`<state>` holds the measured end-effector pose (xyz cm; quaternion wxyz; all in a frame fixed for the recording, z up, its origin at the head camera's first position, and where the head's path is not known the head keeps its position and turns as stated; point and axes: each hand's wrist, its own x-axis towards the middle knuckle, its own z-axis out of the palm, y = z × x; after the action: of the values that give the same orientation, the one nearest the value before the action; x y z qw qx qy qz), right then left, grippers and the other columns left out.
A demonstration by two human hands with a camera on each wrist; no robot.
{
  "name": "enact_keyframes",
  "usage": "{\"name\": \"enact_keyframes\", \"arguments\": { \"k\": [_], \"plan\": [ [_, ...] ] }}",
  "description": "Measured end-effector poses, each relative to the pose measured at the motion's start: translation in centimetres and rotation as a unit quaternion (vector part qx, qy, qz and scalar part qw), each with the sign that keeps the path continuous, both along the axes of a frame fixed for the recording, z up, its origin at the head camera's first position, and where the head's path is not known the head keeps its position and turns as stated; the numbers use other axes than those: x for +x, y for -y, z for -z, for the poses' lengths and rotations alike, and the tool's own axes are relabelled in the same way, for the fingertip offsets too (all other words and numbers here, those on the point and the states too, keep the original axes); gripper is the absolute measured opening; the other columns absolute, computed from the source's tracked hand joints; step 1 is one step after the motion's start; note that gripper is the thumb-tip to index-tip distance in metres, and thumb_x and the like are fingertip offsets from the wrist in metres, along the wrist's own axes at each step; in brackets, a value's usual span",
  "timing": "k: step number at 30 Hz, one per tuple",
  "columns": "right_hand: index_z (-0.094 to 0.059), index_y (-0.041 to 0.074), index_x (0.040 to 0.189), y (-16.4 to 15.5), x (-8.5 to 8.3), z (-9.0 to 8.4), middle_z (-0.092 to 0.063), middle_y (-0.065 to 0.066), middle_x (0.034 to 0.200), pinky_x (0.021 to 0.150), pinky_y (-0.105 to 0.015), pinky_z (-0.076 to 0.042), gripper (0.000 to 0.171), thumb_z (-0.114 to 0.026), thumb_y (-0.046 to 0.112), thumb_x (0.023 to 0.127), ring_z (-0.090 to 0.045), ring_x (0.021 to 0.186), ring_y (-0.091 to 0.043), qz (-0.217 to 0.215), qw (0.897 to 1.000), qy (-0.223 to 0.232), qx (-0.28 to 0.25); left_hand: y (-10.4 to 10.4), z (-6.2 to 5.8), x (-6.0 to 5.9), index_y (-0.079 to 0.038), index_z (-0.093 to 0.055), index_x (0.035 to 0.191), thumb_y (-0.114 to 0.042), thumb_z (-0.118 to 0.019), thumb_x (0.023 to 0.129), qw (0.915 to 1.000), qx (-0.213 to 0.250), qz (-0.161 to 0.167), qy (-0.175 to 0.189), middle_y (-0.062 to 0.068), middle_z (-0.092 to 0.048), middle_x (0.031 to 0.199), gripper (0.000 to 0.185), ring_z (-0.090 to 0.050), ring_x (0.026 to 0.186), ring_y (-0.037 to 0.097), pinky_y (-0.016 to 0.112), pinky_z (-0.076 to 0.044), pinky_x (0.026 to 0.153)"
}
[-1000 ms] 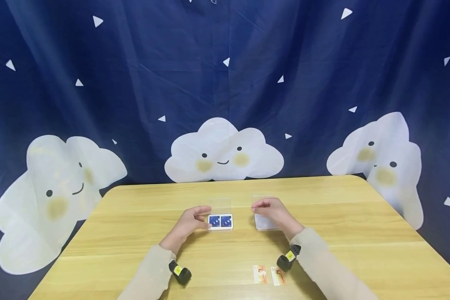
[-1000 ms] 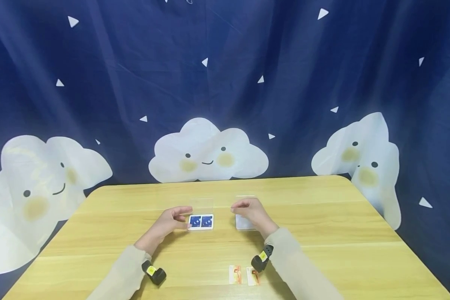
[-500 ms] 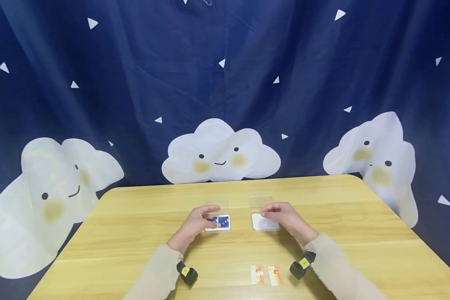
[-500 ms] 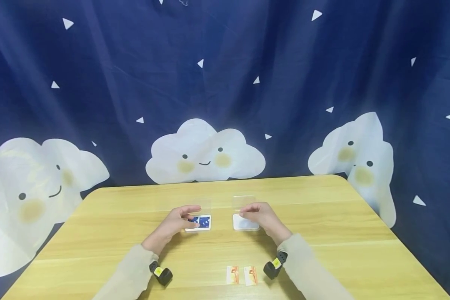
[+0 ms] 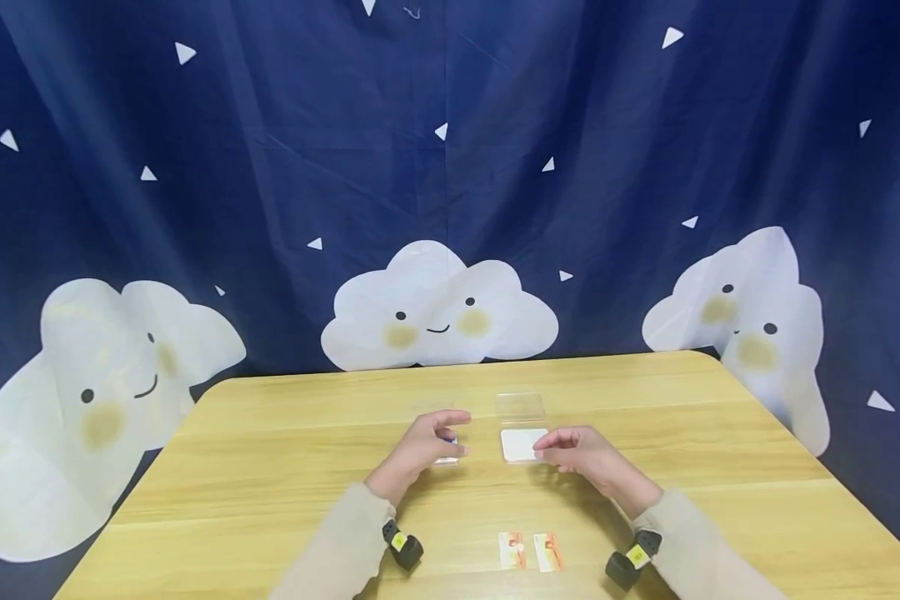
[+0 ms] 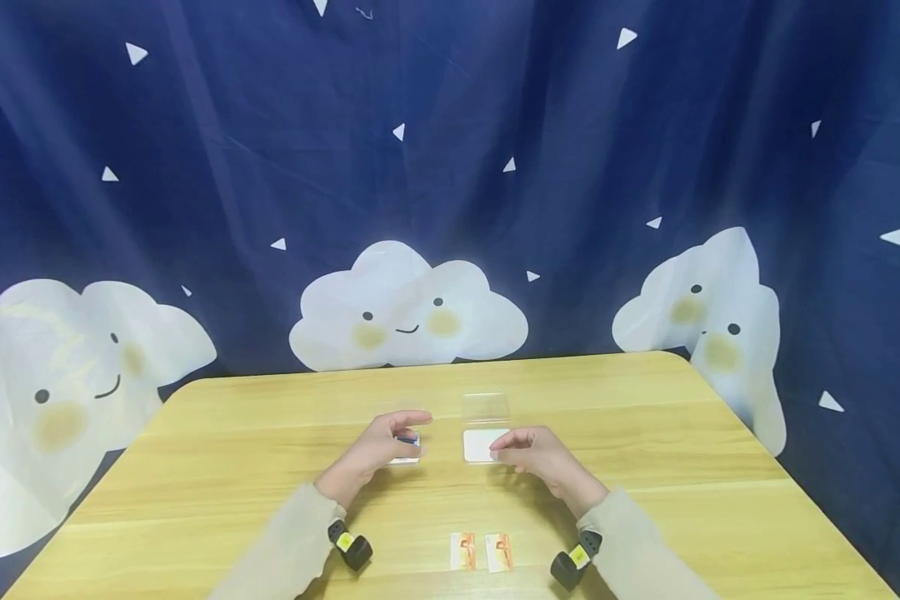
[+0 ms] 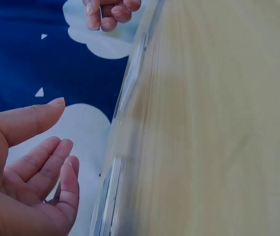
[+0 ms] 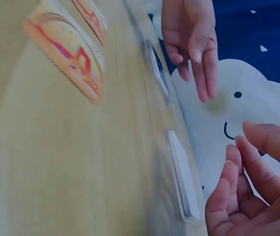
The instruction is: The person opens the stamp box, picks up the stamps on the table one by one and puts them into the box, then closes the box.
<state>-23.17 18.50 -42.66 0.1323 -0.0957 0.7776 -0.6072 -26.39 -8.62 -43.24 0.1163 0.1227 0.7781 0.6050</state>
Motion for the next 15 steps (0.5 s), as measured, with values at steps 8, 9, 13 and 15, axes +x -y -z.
{"name": "enact_keyframes", "arguments": {
  "k": [8,9,13,15],
  "plan": [
    [-0.059,-0.015,0.105,-0.7,1.3,0.6,-0.065,-0.003,0.086,0.063,-0.023,-0.048,0.034,-0.066,0.01,0.084,-0.057,0.071,-0.013,-0.033,0.999,0.014,-0.002,-2.2,0.5,-0.2,0.0,-0.057,0.126,0.001,-0.072,0.074,0.9998,0.017,0.014,0.001,0.014,-0.057,0.127,0.054,-0.049,0.107,0.03,0.024,-0.044,0.069],
    [-0.059,-0.015,0.105,-0.8,1.5,0.7,-0.065,-0.003,0.087,0.063,-0.023,-0.049,0.034,-0.067,0.01,0.084,-0.057,0.072,-0.013,-0.035,0.999,0.019,-0.004,-2.5,0.5,-0.2,0.0,-0.057,0.125,0.001,-0.073,0.073,0.9998,0.018,0.013,0.002,0.014,-0.057,0.127,0.054,-0.05,0.107,0.03,0.024,-0.044,0.069],
    [-0.058,-0.016,0.106,-0.8,1.9,0.7,-0.066,-0.004,0.091,0.066,-0.022,-0.051,0.035,-0.066,0.01,0.085,-0.059,0.077,-0.013,-0.045,0.998,0.037,-0.02,-3.3,0.9,-0.4,-0.001,-0.059,0.124,0.003,-0.073,0.072,0.9997,0.022,0.011,0.003,0.014,-0.058,0.124,0.054,-0.051,0.103,0.027,0.025,-0.044,0.069],
    [-0.058,-0.016,0.107,-0.8,2.1,0.7,-0.066,-0.003,0.09,0.067,-0.023,-0.051,0.035,-0.067,0.01,0.084,-0.059,0.078,-0.013,-0.051,0.998,0.038,-0.024,-3.7,1.1,-0.6,-0.002,-0.06,0.123,0.004,-0.073,0.071,0.9997,0.021,0.008,0.005,0.013,-0.059,0.122,0.054,-0.052,0.102,0.026,0.025,-0.045,0.07]
  ]
}}
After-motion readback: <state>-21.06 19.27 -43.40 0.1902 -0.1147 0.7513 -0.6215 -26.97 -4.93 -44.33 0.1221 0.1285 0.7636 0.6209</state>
